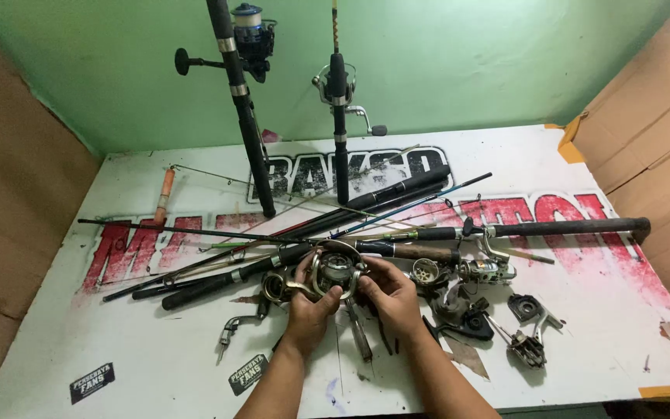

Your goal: Disassembling and inspecting parts of a fishing reel for maintenance or repair.

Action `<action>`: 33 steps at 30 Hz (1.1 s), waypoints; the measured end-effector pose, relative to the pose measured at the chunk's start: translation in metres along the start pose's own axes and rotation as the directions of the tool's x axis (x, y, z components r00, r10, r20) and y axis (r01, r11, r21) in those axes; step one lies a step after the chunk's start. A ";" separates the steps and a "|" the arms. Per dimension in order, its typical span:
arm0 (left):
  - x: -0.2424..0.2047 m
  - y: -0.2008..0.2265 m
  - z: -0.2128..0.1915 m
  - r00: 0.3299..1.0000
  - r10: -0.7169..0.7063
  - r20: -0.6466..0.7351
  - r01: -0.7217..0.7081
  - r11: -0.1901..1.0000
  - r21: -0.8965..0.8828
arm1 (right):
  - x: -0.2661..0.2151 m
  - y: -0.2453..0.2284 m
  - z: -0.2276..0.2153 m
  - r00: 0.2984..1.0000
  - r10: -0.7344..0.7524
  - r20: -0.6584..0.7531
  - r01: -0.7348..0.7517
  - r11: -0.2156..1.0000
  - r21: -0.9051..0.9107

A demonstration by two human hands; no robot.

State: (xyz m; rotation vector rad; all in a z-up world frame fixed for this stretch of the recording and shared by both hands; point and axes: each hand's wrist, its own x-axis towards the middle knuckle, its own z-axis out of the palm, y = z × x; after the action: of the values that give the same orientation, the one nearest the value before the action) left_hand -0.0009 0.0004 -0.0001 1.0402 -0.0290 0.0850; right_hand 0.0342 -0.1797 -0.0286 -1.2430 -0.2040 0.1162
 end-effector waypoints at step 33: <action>-0.002 -0.004 -0.003 0.999 -0.029 0.041 0.026 0.997 0.079 | -0.002 0.013 -0.009 0.998 -0.059 -0.011 0.057 0.993 -0.101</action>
State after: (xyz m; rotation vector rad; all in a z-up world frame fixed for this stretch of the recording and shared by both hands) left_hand -0.0031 0.0007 -0.0048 1.1208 -0.0502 0.0392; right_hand 0.0345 -0.1843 -0.0439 -1.3362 -0.2363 0.0478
